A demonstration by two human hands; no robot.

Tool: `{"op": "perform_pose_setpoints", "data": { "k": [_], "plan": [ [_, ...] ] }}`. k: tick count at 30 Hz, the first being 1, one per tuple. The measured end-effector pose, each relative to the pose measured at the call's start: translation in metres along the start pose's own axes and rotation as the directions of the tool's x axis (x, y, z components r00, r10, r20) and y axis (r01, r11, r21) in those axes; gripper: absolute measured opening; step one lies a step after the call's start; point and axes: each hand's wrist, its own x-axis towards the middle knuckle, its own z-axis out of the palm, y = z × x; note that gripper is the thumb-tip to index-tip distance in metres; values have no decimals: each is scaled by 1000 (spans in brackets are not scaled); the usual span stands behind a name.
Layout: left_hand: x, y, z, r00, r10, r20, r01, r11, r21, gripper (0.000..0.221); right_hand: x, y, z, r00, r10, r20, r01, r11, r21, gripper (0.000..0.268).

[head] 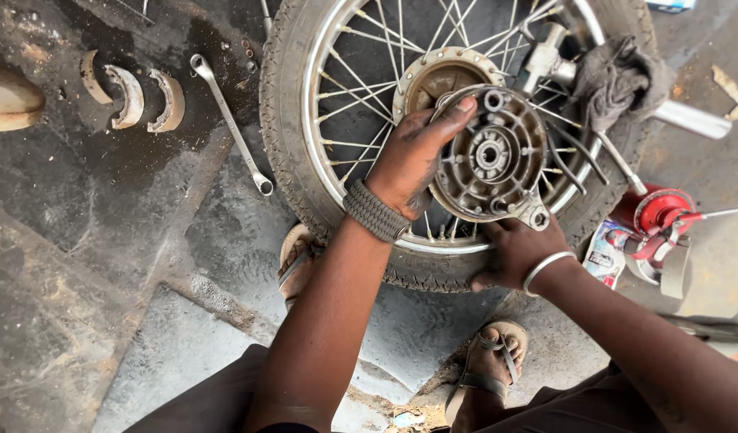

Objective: The person sits on the workshop floor beside a spoked motorcycle wheel and wipes the brake plate and hub with a rag, fitting the plate against the hub. They tap the plate with a hammer, then sand a small metal part by hand using a piece of sandpaper.

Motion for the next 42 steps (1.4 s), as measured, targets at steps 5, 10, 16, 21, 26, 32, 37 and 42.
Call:
{"op": "perform_pose_setpoints", "data": {
  "k": [5, 10, 16, 21, 26, 32, 37, 42],
  "plan": [
    [2, -3, -14, 1000, 11, 21, -13, 994, 107, 55, -1, 3, 11, 992, -124, 34, 127, 909, -398, 120],
    [2, 14, -22, 994, 80, -79, -55, 959, 279, 49, 0, 7, -8, 984, -175, 33, 171, 875, -453, 102],
    [2, 24, -18, 997, 76, -31, -68, 974, 217, 48, 10, 11, -17, 975, -222, 13, 208, 889, -408, 100],
    [12, 18, -15, 997, 67, -47, -64, 997, 53, 43, 15, 18, -25, 925, -342, -164, 268, 895, -357, 106],
    [13, 12, -10, 997, 31, -67, -18, 983, 184, 45, 37, 30, -35, 788, -405, -464, 294, 909, -295, 116],
    [8, 9, -4, 989, 112, -100, -79, 953, 294, 44, 80, 48, -20, 642, -457, -616, 354, 889, -291, 106],
    [9, 14, -7, 995, 78, -64, -60, 967, 248, 42, 47, 41, 12, 707, -345, -617, 341, 931, -129, 72],
    [11, 27, -11, 986, 92, -137, -28, 910, 414, 43, 39, 25, 62, 652, -383, -655, 388, 910, -146, 42]
  ]
}}
